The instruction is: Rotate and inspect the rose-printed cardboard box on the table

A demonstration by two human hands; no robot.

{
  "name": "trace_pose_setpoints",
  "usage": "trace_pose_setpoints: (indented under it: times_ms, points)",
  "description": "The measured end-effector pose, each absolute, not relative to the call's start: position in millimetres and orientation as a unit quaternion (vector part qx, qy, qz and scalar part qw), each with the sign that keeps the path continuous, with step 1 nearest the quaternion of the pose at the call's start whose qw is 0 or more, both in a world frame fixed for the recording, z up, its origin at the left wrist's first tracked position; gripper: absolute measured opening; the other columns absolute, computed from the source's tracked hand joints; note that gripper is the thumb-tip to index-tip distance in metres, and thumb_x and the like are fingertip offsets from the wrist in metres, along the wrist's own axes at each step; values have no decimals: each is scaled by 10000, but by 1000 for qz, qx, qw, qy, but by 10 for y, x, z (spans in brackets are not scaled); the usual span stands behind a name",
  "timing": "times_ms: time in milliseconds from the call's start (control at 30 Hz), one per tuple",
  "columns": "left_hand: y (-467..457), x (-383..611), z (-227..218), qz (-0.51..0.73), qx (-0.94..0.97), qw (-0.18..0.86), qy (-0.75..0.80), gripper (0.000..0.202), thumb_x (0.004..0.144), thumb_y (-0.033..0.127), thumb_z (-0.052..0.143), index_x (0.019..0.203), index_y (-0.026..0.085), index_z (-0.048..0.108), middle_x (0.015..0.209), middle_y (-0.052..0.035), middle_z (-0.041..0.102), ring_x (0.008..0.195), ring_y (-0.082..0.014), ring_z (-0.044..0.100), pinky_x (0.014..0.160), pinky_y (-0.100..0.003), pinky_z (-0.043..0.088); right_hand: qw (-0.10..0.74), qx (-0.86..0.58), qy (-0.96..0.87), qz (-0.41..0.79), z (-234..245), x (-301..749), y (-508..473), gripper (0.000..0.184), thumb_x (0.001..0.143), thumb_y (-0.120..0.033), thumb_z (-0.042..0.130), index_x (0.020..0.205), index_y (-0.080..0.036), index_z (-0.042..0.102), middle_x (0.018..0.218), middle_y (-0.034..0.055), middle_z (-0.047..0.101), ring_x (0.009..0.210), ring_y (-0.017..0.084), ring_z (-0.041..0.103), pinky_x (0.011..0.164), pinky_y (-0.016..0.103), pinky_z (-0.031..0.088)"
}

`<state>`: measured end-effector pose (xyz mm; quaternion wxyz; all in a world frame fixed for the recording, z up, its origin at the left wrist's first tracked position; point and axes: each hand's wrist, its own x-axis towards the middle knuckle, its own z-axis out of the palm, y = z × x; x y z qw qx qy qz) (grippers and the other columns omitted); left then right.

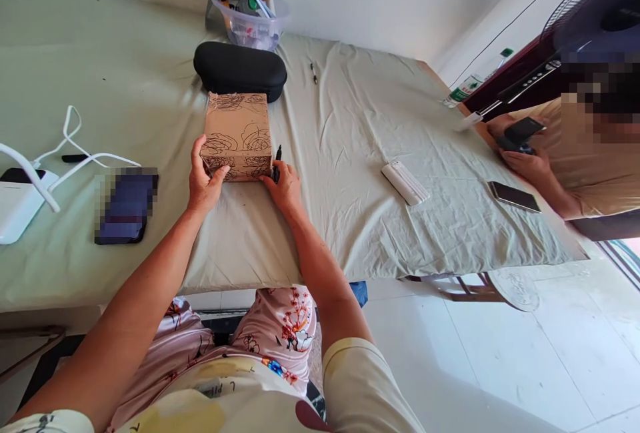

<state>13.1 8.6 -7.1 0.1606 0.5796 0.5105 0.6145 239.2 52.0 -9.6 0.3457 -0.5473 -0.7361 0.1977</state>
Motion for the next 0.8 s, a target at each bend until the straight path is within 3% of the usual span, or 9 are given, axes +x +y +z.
trace_pose_setpoints:
  times_ms: [267,533,600,733,800]
  points:
    - [45,171,-48,595,582,179,524,794,947,409,702,1626,263,315,1710,-130,425,1589,-260,433,1330,-410,335,330,-559,-733,202,-40,2384,481,296,922,-458,670,1130,-248,680,1110,92,734,999,271,655,945,426,515]
    - [41,217,-52,569,568,175,568,1140,829,290,783,1702,282,51,1801,-139,235,1666,-265,297,1348,-428,310,300,-564,-750,171,-23,2379,470,367,985,-406,571,1277,-217,689,1217,136,736,1087,288,683,989,436,522]
    - [42,216,-42,559,548,182,594,1138,810,295,807,1693,241,91,1772,-174,295,1640,-273,355,1340,-430,332,290,-568,-751,170,-9,2373,463,392,992,-392,566,1316,-205,682,1240,148,735,1121,296,685,1005,442,520]
    - [27,220,23,498,537,183,655,970,801,323,833,1609,187,314,1602,-189,547,1497,-304,550,1265,-453,448,274,-578,-753,155,21,2349,433,399,997,-414,581,1332,-224,682,1271,154,733,1185,315,669,1021,457,506]
    - [19,230,54,468,538,158,683,892,782,309,855,1544,173,412,1559,-197,586,1469,-333,572,1259,-484,447,264,-590,-751,135,43,2329,410,410,989,-447,607,1335,-240,677,1293,155,724,1232,332,648,1033,471,491]
